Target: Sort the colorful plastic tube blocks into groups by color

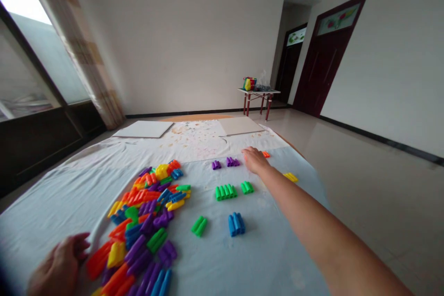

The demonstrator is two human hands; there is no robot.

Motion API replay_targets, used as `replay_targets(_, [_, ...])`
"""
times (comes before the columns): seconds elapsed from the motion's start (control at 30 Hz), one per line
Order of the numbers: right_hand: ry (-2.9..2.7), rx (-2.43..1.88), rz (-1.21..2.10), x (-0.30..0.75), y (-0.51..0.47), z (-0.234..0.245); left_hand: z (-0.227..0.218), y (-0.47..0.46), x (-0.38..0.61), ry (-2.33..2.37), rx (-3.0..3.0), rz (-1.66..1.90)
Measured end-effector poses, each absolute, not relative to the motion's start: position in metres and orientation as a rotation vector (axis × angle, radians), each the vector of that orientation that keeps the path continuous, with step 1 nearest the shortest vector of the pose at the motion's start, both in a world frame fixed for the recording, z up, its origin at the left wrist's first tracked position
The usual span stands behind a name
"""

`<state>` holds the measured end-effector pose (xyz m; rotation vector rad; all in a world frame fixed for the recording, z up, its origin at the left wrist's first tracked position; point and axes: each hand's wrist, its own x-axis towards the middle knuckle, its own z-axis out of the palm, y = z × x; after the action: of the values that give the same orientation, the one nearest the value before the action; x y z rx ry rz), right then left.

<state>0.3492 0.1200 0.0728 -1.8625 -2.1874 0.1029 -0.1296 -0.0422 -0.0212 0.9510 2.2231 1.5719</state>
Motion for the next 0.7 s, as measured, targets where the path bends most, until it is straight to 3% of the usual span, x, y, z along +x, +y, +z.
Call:
replay_targets(0.2, [-2.499, -1.166, 0.478, 0.263, 0.023, 0.074, -0.003, -0.047, -0.117, 2.137, 0.843, 1.544])
replay_targets(0.43, [-2.694, -1.358, 0.195, 0.211, -0.022, 0.043, -0.005, -0.051, -0.116, 2.123, 0.863, 1.549])
replay_targets(0.7, [-2.634, -1.151, 0.473, 0.221, -0.03, 0.031, 0.001, -0.054, -0.112, 2.107, 0.842, 1.548])
